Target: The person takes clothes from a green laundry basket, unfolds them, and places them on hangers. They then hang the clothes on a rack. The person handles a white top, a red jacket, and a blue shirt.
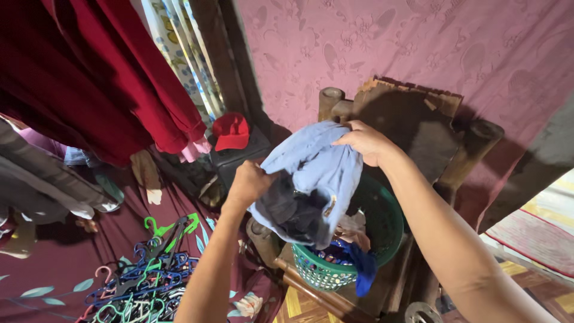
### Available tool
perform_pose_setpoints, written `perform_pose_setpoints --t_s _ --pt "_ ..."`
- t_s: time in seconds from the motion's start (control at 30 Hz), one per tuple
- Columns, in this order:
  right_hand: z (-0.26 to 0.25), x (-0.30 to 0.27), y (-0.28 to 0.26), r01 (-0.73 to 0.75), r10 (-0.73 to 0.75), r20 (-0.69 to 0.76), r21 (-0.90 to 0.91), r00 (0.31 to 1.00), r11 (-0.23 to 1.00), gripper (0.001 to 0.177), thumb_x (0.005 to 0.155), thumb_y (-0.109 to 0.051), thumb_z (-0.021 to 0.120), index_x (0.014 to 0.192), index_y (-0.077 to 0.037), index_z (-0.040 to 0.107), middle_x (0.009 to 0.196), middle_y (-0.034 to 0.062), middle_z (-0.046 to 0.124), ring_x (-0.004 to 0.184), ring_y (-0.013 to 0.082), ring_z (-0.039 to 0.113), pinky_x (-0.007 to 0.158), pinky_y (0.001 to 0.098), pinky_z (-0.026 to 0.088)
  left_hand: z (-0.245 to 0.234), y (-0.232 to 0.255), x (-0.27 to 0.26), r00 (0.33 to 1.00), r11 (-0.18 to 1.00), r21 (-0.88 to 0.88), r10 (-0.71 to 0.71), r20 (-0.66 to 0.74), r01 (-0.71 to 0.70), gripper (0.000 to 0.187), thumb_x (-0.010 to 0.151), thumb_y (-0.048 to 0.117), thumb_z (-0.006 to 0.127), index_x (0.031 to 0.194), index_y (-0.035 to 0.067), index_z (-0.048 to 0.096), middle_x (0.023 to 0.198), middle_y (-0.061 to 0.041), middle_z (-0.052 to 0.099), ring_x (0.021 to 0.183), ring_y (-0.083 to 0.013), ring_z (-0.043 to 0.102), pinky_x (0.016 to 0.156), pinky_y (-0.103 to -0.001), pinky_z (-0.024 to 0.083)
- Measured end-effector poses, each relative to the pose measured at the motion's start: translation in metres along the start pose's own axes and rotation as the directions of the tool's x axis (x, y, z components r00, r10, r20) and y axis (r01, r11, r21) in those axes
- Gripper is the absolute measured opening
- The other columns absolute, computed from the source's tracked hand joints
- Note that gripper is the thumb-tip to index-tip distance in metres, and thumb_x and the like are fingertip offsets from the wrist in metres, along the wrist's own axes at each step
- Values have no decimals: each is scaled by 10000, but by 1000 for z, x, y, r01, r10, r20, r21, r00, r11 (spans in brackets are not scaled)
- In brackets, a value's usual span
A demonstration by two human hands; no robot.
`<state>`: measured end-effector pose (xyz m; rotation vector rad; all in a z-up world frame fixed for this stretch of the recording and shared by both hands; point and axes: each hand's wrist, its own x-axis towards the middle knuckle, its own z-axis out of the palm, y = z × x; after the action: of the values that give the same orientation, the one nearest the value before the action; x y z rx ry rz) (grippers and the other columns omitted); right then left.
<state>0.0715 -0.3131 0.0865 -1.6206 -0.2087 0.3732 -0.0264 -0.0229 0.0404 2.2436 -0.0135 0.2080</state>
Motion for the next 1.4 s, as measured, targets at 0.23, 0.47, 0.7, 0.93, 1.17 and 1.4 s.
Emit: perform_pose_setpoints --t_s 0.23,0.47,0.7,0.93,1.17,1.4 --pt "20 -16 9 131 -249 -9 -831 968 540 600 652 -151 862 1213 -43 682 1064 176 736 1022 312 687 881 403 532 31 -6 12 904 187 -887 -161 395 421 409 1004 317 496 1224 22 675 1172 -160 744 1028 -308 719 949 -482 577" --pt "-25 43 75 -16 -26 157 262 987 965 417 713 -27 670 1118 73 667 997 172 745 872 304 752 821 475 606 28 8 -8 760 178 -740 -222 611 648 504 998 389 453 1235 13 690 1191 -163 748 1054 -306 714 1000 -489 543" --pt "-10 46 110 -364 325 175 302 930 881 343 936 -271 591 1166 -37 690 1040 100 729 881 231 682 831 454 574 34 10 -25 840 -84 -836 83 536 542 476 907 343 619 1244 15 695 1204 -138 745 1111 -324 699 1058 -503 504" --pt "23 12 112 147 -103 189 -236 977 961 395 865 -136 675 1259 -126 672 1150 -1 724 1060 132 641 929 331 515 38 8 -24 934 -334 -880 239 266 337 434 860 304 633 1163 7 724 1207 -156 743 1136 -355 690 1077 -498 484" --pt "46 -11 57 158 -263 288 341 921 927 445 941 -291 719 1256 10 632 1160 57 700 1075 151 662 948 328 539 32 -2 -18 951 -308 -900 82 297 308 427 841 251 630 1189 20 720 1210 -128 741 1140 -334 685 1083 -475 486" --pt "48 -17 33 185 -96 171 -654 981 734 366 908 -334 800 918 29 757 868 168 734 789 283 669 806 454 540 -11 -47 -19 882 409 -787 -119 456 462 659 754 414 754 1313 71 692 1345 -102 672 1254 -311 581 1048 -550 470"
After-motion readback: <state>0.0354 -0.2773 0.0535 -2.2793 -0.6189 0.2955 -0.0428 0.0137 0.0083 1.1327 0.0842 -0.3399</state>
